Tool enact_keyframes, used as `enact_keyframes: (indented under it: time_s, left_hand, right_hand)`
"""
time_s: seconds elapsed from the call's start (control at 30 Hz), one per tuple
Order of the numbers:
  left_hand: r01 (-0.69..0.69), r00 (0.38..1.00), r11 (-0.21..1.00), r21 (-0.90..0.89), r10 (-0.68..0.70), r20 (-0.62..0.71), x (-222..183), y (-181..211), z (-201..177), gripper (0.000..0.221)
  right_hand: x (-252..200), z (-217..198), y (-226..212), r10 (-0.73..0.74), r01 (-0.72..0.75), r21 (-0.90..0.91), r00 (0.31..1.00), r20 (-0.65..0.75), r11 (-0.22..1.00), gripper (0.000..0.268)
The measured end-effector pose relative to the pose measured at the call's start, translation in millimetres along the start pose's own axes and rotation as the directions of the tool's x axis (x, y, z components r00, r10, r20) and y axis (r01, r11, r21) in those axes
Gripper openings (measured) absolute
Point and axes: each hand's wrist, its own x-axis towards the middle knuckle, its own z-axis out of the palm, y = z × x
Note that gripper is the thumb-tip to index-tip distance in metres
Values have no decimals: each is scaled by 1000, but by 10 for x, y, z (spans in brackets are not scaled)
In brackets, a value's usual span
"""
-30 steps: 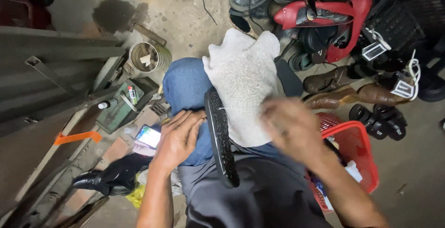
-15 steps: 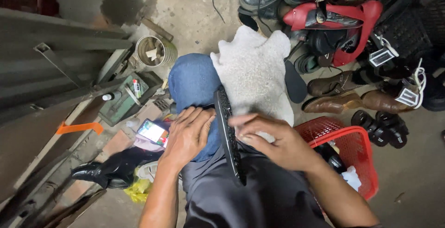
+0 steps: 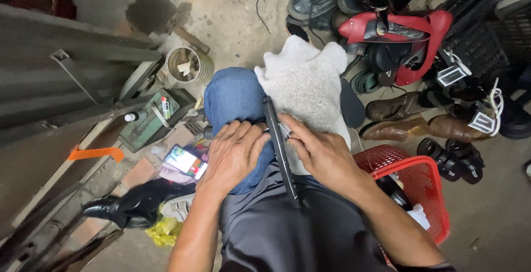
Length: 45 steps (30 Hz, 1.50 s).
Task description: A person is hand-stitching a rubber sole onto a shoe using a hook tool and thread in a repair shop.
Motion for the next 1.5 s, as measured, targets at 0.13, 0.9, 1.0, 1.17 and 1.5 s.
enact_keyframes:
  time_s: [0.13,0.9,1.0,1.17,1.5]
  left_hand:
    - [88,995,996,-23,-86,57,-106,-84,86,32]
    - [584,789,657,-477,-598,142,-212,195,129,12]
    - [570,810,666,-481,-553,194,-292,166,235,7]
    - [493,864,779,-387,-492,110,-448,285,143,21]
    - [177,932,975,138,-121,-341,-151,251,168,27]
  right_hand:
    - [-141,45,119,54,-51,44,996,-65,998,50]
    - [-111,-118,-437,170,-187,434,982,78,882,60]
    - [-87,-46,-479,237,-251,96,962,138,963,81]
    - [-258,187,-174,282,-265,-110,941,186,958,67]
    - [-325,100,-169,309,-320,129,946,97,939,43]
